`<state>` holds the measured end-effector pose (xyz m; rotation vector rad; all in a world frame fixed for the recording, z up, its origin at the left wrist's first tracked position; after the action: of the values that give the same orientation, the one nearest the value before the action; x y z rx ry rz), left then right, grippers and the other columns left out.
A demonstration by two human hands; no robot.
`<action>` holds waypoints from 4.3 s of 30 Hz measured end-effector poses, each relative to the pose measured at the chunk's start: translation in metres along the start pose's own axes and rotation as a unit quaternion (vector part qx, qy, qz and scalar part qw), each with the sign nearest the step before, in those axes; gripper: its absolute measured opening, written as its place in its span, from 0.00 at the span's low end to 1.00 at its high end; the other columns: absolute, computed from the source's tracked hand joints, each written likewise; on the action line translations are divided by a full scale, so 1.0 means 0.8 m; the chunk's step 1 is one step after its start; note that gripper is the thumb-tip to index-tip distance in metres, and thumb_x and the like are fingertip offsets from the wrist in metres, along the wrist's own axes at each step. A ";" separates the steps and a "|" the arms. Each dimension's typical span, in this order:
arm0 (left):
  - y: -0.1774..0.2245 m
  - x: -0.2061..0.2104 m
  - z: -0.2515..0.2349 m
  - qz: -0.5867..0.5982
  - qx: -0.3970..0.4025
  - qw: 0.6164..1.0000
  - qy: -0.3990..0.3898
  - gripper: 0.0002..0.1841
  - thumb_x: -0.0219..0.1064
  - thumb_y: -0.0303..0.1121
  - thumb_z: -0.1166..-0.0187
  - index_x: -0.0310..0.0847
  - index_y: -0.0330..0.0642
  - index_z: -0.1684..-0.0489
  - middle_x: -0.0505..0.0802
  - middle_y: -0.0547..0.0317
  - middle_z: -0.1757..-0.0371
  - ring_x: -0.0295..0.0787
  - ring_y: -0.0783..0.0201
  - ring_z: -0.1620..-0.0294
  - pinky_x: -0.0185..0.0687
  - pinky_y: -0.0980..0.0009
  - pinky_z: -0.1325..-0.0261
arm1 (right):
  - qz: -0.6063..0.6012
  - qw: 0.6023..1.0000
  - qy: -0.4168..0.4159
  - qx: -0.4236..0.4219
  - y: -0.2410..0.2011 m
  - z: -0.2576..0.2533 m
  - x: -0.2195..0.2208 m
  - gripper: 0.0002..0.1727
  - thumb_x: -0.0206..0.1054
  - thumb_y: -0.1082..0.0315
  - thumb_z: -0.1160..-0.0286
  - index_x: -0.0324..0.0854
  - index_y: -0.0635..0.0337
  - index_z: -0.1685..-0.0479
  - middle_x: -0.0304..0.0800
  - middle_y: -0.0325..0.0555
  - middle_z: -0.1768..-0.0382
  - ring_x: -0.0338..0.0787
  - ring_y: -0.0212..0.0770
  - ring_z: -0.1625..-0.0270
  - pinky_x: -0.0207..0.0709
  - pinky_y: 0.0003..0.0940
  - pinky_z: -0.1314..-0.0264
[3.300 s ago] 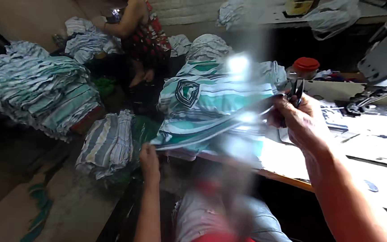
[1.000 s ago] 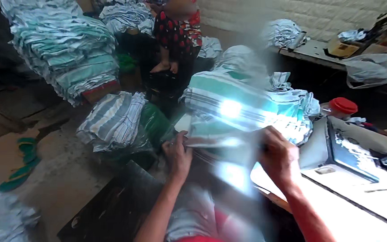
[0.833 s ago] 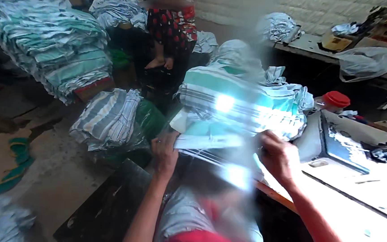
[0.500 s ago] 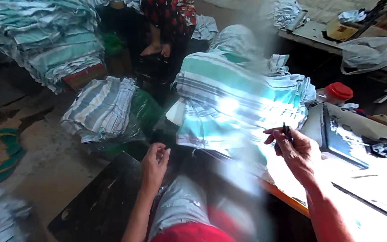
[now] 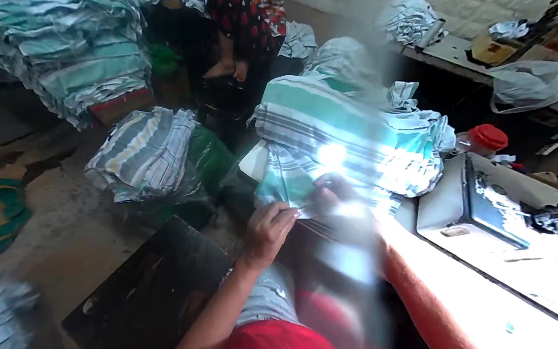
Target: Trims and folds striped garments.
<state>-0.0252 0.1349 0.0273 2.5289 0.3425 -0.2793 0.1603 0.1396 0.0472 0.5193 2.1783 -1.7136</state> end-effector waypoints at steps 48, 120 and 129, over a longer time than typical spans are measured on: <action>-0.050 -0.011 0.048 -0.017 -0.277 0.961 0.022 0.30 0.76 0.57 0.32 0.81 0.36 0.49 0.92 0.50 0.52 0.86 0.54 0.44 0.65 0.42 0.29 | 0.036 0.997 0.051 -0.033 -0.037 0.017 0.010 0.14 0.73 0.60 0.25 0.85 0.62 0.51 0.93 0.36 0.62 0.91 0.24 0.60 0.87 0.24 0.51; -0.059 -0.016 0.064 -0.178 -0.155 0.971 0.021 0.33 0.84 0.44 0.43 0.81 0.33 0.40 0.90 0.36 0.40 0.86 0.40 0.37 0.65 0.39 0.28 | 0.264 0.963 0.009 -0.058 -0.034 0.031 0.004 0.13 0.69 0.60 0.26 0.93 0.56 0.52 0.93 0.51 0.52 0.91 0.37 0.53 0.82 0.29 0.48; -0.050 -0.064 -0.003 -0.102 -0.080 0.987 0.094 0.05 0.69 0.32 0.23 0.90 0.46 0.57 0.97 0.58 0.48 0.87 0.59 0.35 0.61 0.51 0.23 | 0.305 0.952 0.018 -0.014 -0.048 0.016 0.001 0.17 0.70 0.74 0.32 0.88 0.64 0.43 0.91 0.60 0.46 0.93 0.51 0.51 0.84 0.45 0.47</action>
<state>-0.0853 0.1588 0.0225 2.3681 0.6737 -0.0860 0.1419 0.1189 0.0764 1.0860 1.7877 -1.3325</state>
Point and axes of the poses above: each hand's wrist, its own z-axis away from the middle knuckle, its own x-axis out of the palm, y = z × x, the point moved 10 cm from there along -z, towards the middle knuckle
